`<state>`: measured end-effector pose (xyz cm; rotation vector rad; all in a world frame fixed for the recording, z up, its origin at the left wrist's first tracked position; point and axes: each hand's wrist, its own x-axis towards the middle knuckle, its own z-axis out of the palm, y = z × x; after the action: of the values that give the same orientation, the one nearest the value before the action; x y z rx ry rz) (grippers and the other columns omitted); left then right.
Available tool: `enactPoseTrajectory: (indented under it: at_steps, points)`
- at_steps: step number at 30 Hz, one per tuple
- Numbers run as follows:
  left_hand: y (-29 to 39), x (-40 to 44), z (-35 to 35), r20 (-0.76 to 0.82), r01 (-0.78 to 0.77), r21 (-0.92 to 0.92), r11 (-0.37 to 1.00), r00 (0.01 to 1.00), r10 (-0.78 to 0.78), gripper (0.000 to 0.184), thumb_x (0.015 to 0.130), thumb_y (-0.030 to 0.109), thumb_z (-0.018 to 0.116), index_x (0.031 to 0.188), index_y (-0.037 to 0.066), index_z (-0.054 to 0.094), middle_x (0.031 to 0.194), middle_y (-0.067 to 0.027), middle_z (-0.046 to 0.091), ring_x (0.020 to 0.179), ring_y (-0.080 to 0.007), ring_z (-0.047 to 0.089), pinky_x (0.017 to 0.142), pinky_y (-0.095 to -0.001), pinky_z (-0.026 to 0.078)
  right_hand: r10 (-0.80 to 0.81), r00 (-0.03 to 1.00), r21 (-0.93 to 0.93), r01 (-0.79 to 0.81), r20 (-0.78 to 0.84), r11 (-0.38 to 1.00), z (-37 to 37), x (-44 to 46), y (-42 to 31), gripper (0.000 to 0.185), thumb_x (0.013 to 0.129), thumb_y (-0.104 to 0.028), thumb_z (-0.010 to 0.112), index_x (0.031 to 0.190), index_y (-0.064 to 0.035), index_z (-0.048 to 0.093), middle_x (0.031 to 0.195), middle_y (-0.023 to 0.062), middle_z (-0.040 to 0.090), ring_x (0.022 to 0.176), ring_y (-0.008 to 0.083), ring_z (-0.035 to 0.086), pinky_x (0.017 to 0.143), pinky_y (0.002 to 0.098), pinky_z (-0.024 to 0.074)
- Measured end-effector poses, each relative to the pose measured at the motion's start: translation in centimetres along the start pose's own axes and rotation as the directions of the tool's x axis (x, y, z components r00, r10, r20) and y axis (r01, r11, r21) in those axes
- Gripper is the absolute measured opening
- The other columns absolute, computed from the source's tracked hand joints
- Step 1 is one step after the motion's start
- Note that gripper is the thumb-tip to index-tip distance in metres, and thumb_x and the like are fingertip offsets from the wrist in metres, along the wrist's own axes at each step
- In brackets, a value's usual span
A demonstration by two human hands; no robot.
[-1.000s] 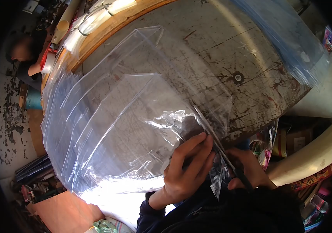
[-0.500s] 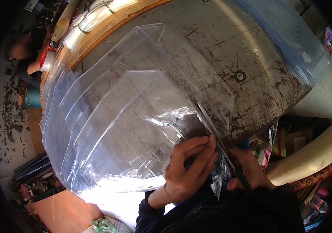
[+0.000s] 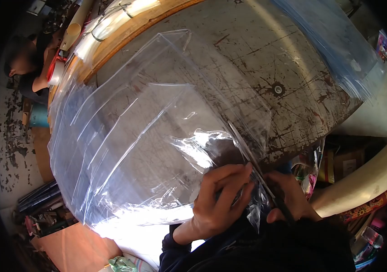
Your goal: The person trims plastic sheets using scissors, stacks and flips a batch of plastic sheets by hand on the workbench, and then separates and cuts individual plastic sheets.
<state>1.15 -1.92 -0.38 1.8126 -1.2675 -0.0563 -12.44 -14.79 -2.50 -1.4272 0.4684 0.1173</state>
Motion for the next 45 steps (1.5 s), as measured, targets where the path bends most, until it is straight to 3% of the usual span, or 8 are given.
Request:
enactPoseTrajectory:
  at_steps: [2,9,13,21,29,35,37,45]
  points:
    - [0.2,-0.1,0.3,-0.027,0.031,0.026,0.999,0.999,-0.031,0.042,0.062,-0.006,0.072,0.102,-0.005,0.059,0.104,-0.0153,0.050,0.076,-0.0171,0.064,0.063,-0.0238,0.055,-0.183,0.983,0.048,0.184,-0.025,0.982,0.3,0.2,1.3,0.080,0.054,-0.043,0.083,0.108,0.0045,0.049,0.073,0.0105,0.060,0.066,0.0142,0.058,0.059,0.0272,0.0446]
    - [-0.1,-0.1,0.6,-0.064,0.037,0.093,0.995,0.997,-0.031,0.047,0.062,-0.006,0.071,0.107,-0.006,0.056,0.110,-0.0178,0.047,0.078,-0.0183,0.064,0.064,-0.0244,0.056,-0.196,0.980,0.043,0.197,-0.027,0.980,0.4,0.2,1.5,0.078,0.055,-0.043,0.083,0.108,0.0029,0.049,0.073,0.0100,0.060,0.067,0.0143,0.059,0.060,0.0270,0.0449]
    - [0.0,0.2,0.4,-0.040,0.027,0.104,0.994,0.999,-0.023,0.045,0.062,-0.006,0.071,0.105,-0.007,0.057,0.110,-0.0179,0.048,0.078,-0.0183,0.064,0.064,-0.0244,0.056,-0.168,0.986,-0.051,0.168,0.004,0.984,0.1,0.1,1.1,0.074,0.056,-0.040,0.082,0.108,0.0010,0.049,0.064,0.0071,0.056,0.060,0.0125,0.055,0.056,0.0262,0.0420]
    - [0.1,0.3,0.3,-0.011,0.049,0.036,0.998,0.999,-0.048,0.034,0.064,-0.007,0.071,0.097,-0.007,0.061,0.104,-0.0155,0.049,0.077,-0.0169,0.063,0.064,-0.0239,0.056,-0.193,0.981,-0.097,0.190,-0.017,0.977,0.6,0.2,0.6,0.073,0.056,-0.038,0.083,0.107,0.0003,0.049,0.059,0.0059,0.052,0.055,0.0118,0.050,0.052,0.0260,0.0392]
    - [0.4,0.4,0.1,0.030,0.096,-0.031,0.995,0.995,-0.095,0.034,0.064,-0.009,0.070,0.097,-0.006,0.061,0.102,-0.0138,0.048,0.079,-0.0164,0.063,0.064,-0.0238,0.055,-0.143,0.988,-0.230,0.126,-0.059,0.965,1.0,0.1,-2.1,0.074,0.055,-0.040,0.083,0.106,0.0008,0.049,0.059,0.0067,0.052,0.057,0.0141,0.054,0.054,0.0279,0.0420]
    - [0.3,0.6,-0.6,0.075,0.139,-0.099,0.985,0.988,-0.132,0.035,0.066,-0.008,0.069,0.100,-0.007,0.060,0.103,-0.0141,0.049,0.079,-0.0165,0.063,0.063,-0.0238,0.055,-0.188,0.981,-0.267,0.166,-0.058,0.949,1.2,-0.1,-1.3,0.078,0.055,-0.042,0.083,0.109,-0.0001,0.046,0.063,0.0076,0.052,0.057,0.0162,0.054,0.054,0.0287,0.0420]
    - [0.2,0.5,-0.5,0.080,0.112,-0.101,0.989,0.991,-0.104,0.037,0.069,-0.008,0.069,0.104,-0.008,0.059,0.104,-0.0148,0.048,0.079,-0.0166,0.063,0.062,-0.0239,0.056,-0.193,0.980,-0.267,0.173,-0.053,0.948,1.3,-0.1,-1.4,0.078,0.055,-0.042,0.082,0.110,-0.0004,0.045,0.065,0.0081,0.053,0.058,0.0167,0.054,0.055,0.0291,0.0420]
    - [0.5,-0.1,-0.7,-0.046,0.225,-0.121,0.967,0.972,-0.232,0.025,0.067,-0.006,0.070,0.089,-0.005,0.058,0.093,-0.0133,0.055,0.075,-0.0178,0.064,0.065,-0.0240,0.054,-0.240,0.971,-0.157,0.237,0.001,0.959,1.2,0.0,-0.8,0.075,0.057,-0.036,0.083,0.111,-0.0015,0.044,0.068,0.0089,0.054,0.061,0.0193,0.055,0.058,0.0306,0.0420]
